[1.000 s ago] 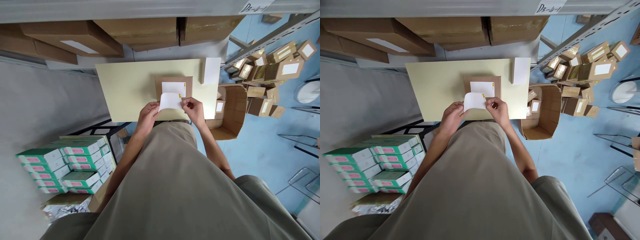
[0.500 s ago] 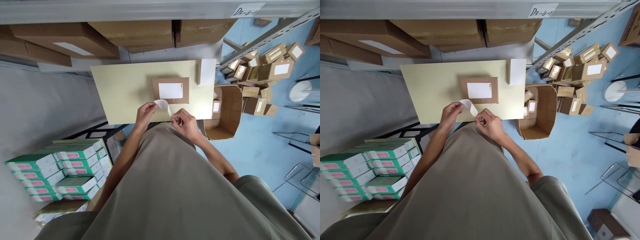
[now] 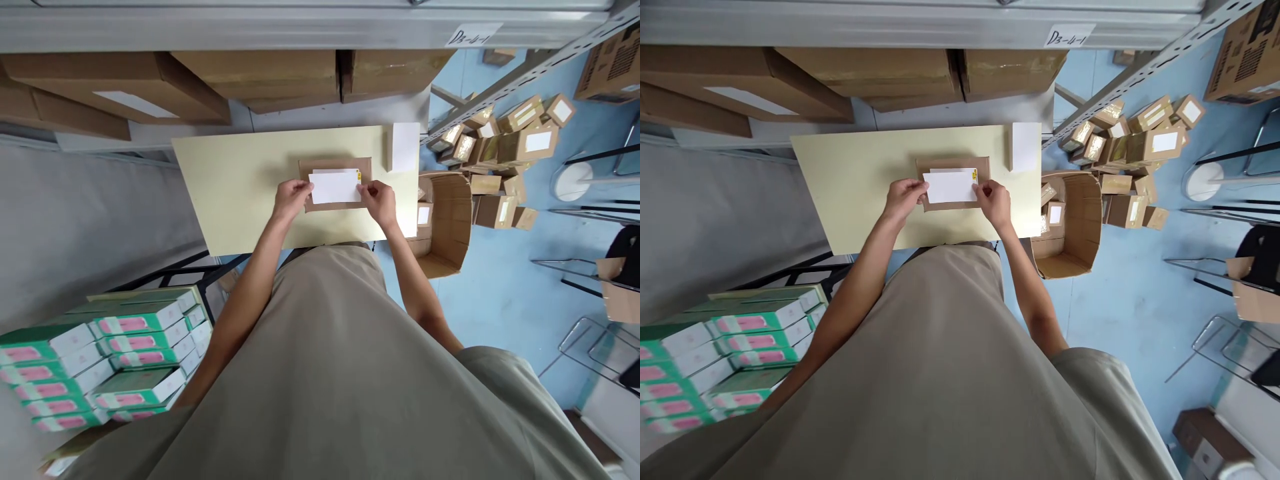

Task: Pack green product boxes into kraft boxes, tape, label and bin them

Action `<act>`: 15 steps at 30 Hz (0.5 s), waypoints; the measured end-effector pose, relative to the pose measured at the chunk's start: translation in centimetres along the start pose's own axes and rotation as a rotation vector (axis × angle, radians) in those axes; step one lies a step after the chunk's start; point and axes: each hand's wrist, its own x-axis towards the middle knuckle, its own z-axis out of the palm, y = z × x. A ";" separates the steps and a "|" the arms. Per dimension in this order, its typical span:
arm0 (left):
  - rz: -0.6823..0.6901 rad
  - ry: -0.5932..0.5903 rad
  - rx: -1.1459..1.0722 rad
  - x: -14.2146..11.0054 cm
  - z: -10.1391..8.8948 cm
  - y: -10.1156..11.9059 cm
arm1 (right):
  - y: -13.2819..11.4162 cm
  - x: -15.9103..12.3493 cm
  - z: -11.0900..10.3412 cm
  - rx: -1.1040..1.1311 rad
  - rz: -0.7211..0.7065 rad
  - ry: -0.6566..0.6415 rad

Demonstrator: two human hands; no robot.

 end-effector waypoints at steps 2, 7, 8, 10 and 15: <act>-0.026 0.006 0.013 1.0 0.2 0.2 | 0.4 1.0 0.6 -0.059 0.023 0.004; -0.055 0.002 0.011 1.7 1.0 0.4 | 1.2 2.1 1.6 -0.168 0.117 -0.013; -0.051 0.000 0.010 1.8 1.2 0.4 | 1.4 2.3 1.7 -0.186 0.132 -0.014; -0.046 0.007 0.014 1.9 1.5 0.3 | 1.8 2.5 1.9 -0.212 0.146 -0.016; -0.042 0.017 0.062 2.3 1.9 0.1 | 2.0 3.3 2.2 -0.276 0.164 -0.009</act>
